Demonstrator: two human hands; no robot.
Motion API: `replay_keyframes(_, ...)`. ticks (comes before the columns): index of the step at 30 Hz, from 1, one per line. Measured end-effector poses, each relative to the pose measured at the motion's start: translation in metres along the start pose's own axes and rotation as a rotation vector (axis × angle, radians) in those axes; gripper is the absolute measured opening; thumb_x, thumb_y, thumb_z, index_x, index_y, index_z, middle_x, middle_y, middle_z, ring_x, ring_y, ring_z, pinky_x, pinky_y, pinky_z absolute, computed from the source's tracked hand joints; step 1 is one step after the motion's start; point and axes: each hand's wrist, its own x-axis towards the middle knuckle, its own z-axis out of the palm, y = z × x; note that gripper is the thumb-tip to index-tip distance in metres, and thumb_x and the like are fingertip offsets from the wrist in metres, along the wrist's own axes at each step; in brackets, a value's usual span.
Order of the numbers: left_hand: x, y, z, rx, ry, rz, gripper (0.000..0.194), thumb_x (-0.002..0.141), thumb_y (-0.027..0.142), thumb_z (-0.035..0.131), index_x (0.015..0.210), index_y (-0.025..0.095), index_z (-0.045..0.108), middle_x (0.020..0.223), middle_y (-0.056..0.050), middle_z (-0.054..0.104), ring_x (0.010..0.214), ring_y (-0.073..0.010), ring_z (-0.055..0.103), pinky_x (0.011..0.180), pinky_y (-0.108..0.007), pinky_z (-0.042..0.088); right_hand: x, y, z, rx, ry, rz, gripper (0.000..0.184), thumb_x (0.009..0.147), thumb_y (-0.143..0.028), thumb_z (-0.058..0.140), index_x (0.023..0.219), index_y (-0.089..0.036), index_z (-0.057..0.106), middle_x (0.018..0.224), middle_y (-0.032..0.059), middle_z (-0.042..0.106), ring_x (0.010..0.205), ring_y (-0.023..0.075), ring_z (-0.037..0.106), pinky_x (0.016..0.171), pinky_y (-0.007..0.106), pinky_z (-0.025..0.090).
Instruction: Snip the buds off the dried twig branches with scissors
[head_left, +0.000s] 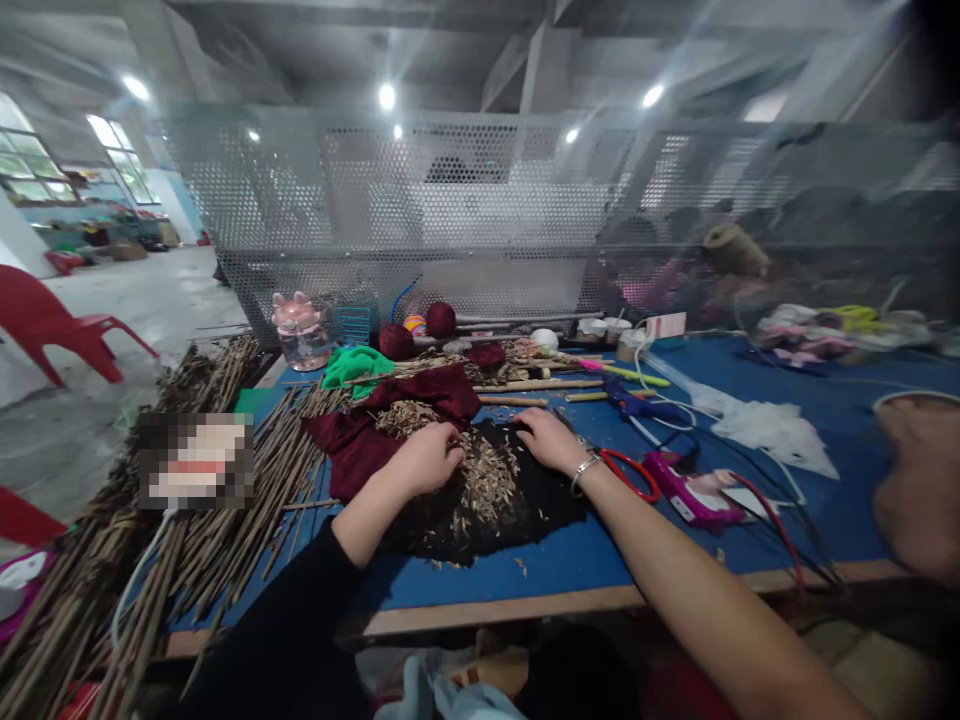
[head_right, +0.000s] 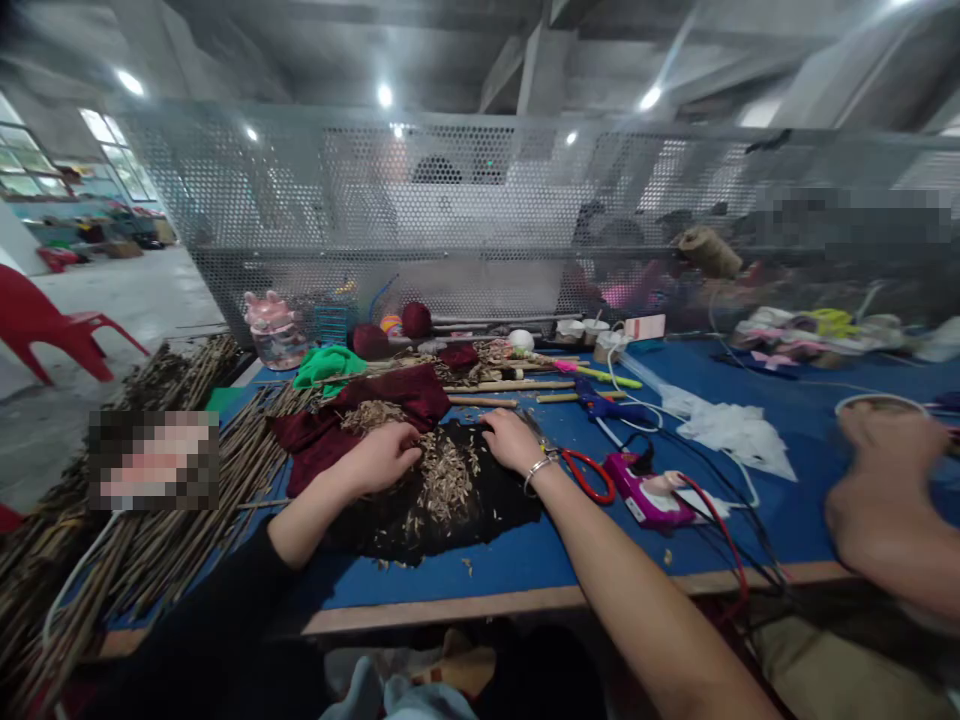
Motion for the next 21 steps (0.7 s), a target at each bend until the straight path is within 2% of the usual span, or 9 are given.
replay_keyframes(2,0.007,0.008,0.011,0.140,-0.052,-0.077,0.027,0.077,0.015,0.046,0.102,0.012,0.054,0.102,-0.015,0.058,0.093,-0.0228,0.056,0.082,-0.032,0.041,-0.001,0.004,0.002,-0.024,0.023,0.029,0.025,0.079,-0.018,0.053,0.103,-0.016,0.060,0.106,0.0096,0.060,0.102,0.0195,0.054,0.091,0.031,0.038)
replay_keyframes(4,0.008,0.008,0.017,0.233,-0.018,-0.165,0.034,0.075,0.007,0.042,0.108,0.012,0.050,0.108,-0.017,0.053,0.096,-0.0241,0.056,0.081,-0.033,0.041,-0.002,0.007,0.003,-0.058,0.054,0.088,0.031,0.079,-0.025,0.055,0.108,-0.014,0.058,0.106,0.0122,0.058,0.102,0.0219,0.053,0.090,0.034,0.038)
replay_keyframes(6,0.006,0.003,0.019,0.291,0.041,-0.220,0.038,0.074,0.007,0.042,0.112,0.014,0.047,0.110,-0.017,0.051,0.098,-0.0245,0.056,0.081,-0.033,0.042,-0.003,0.009,0.003,-0.095,0.076,0.158,0.035,0.078,-0.034,0.057,0.105,-0.012,0.058,0.103,0.0155,0.057,0.100,0.0256,0.052,0.087,0.037,0.038)
replay_keyframes(8,0.005,-0.006,0.019,0.316,0.059,-0.246,0.037,0.075,0.013,0.046,0.112,0.013,0.047,0.110,-0.016,0.052,0.099,-0.0251,0.055,0.080,-0.032,0.042,-0.004,0.008,0.002,-0.119,0.075,0.206,0.031,0.077,-0.038,0.058,0.094,-0.012,0.061,0.097,0.0163,0.057,0.096,0.0272,0.053,0.081,0.037,0.040)
replay_keyframes(11,0.006,-0.020,0.019,0.279,0.013,-0.243,0.024,0.077,0.023,0.051,0.098,0.013,0.056,0.102,-0.014,0.058,0.094,-0.0244,0.057,0.079,-0.031,0.041,-0.005,-0.001,0.000,-0.120,0.048,0.212,0.017,0.080,-0.032,0.054,0.079,-0.016,0.060,0.089,0.0127,0.059,0.087,0.0238,0.055,0.073,0.031,0.039)
replay_keyframes(14,0.010,-0.034,0.018,0.174,0.011,-0.220,0.015,0.078,0.027,0.051,0.082,0.016,0.061,0.088,-0.010,0.064,0.085,-0.0210,0.059,0.075,-0.028,0.041,-0.004,-0.012,-0.007,-0.099,0.043,0.209,0.016,0.086,-0.029,0.044,0.083,-0.019,0.056,0.079,0.0082,0.061,0.074,0.0193,0.057,0.063,0.027,0.036)
replay_keyframes(17,0.012,-0.045,0.017,0.063,0.114,-0.257,0.017,0.078,0.030,0.051,0.076,0.017,0.061,0.078,-0.007,0.065,0.075,-0.0181,0.059,0.070,-0.026,0.040,-0.001,-0.024,-0.018,-0.072,0.053,0.206,0.017,0.088,-0.030,0.040,0.088,-0.019,0.053,0.071,0.0055,0.061,0.065,0.0175,0.056,0.056,0.025,0.031)
replay_keyframes(21,0.013,-0.056,0.018,-0.045,0.314,-0.353,0.022,0.080,0.033,0.045,0.073,0.017,0.059,0.072,-0.005,0.064,0.070,-0.0169,0.057,0.067,-0.025,0.039,0.009,-0.043,-0.037,-0.038,0.050,0.137,0.013,0.085,-0.029,0.046,0.079,-0.019,0.052,0.072,0.0040,0.061,0.068,0.0159,0.054,0.059,0.024,0.031)
